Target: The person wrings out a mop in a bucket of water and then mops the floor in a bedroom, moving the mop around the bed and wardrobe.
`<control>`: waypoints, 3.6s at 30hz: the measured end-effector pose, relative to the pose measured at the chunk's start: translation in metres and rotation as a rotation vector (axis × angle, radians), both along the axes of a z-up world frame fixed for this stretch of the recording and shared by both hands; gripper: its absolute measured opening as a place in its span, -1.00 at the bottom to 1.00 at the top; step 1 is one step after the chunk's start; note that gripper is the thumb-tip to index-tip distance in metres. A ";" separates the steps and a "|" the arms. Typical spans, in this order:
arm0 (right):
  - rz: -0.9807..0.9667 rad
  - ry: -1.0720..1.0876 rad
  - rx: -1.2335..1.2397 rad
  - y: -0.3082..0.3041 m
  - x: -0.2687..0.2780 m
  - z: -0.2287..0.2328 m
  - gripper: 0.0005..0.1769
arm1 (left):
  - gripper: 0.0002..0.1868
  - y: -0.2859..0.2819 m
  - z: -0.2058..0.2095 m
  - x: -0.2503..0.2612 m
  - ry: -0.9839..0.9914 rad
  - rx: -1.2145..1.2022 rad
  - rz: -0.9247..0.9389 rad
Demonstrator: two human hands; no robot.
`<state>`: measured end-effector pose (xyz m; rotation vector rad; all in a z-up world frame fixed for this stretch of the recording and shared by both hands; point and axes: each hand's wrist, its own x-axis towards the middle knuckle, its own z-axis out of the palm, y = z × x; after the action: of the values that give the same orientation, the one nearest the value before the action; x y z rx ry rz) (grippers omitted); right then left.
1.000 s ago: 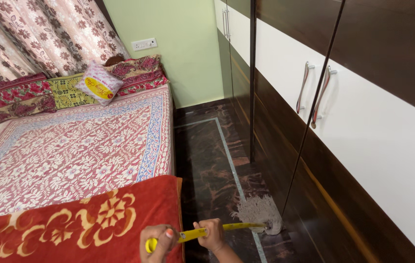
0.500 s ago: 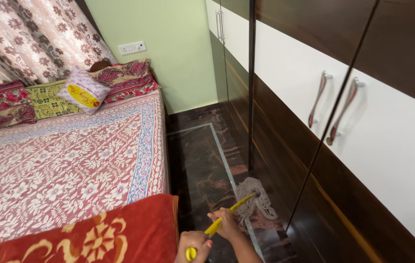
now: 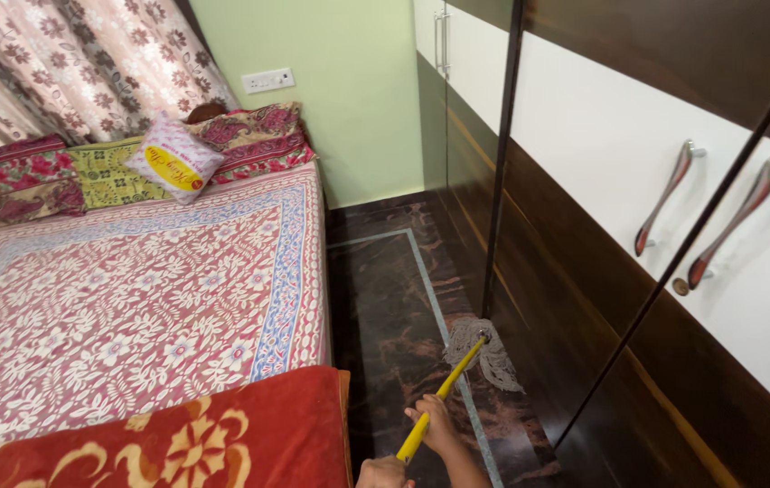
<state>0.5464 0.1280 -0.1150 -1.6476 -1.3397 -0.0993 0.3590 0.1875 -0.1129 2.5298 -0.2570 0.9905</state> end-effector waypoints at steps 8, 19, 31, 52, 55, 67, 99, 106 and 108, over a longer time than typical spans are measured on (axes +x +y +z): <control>0.111 0.081 0.013 0.020 -0.051 0.000 -0.52 | -0.49 -0.002 -0.009 -0.061 -0.152 -0.102 0.068; 0.549 0.094 -0.004 0.045 -0.132 0.018 -0.46 | -0.55 -0.037 0.055 -0.123 -0.120 0.117 0.543; 0.778 0.294 -0.184 0.029 -0.136 0.061 -0.61 | -0.52 -0.107 0.295 -0.101 -0.436 -0.559 0.309; 0.585 0.300 -0.058 0.146 -0.048 0.054 -0.55 | -0.51 0.045 0.142 -0.005 -0.449 -0.383 0.278; 0.582 0.339 -0.115 0.170 -0.038 0.050 -0.64 | -0.48 0.076 0.127 -0.001 -0.424 -0.364 0.298; 0.671 0.421 -0.149 0.234 0.008 0.050 -0.72 | -0.52 0.153 0.121 0.042 -0.450 -0.358 0.382; 0.640 0.249 -0.406 0.435 0.150 0.061 -0.74 | -0.51 0.366 0.087 0.180 -0.490 -0.358 0.627; 0.618 0.272 -0.305 0.499 0.179 0.059 -0.84 | -0.48 0.441 0.052 0.224 -0.462 -0.303 0.659; 0.588 0.287 -0.351 0.516 0.187 0.054 -0.83 | -0.47 0.454 0.045 0.231 -0.450 -0.292 0.672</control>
<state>0.7332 0.6439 -0.0605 -1.4041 -1.6159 0.7279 0.5905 0.6415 -0.0681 2.1160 0.6142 1.6989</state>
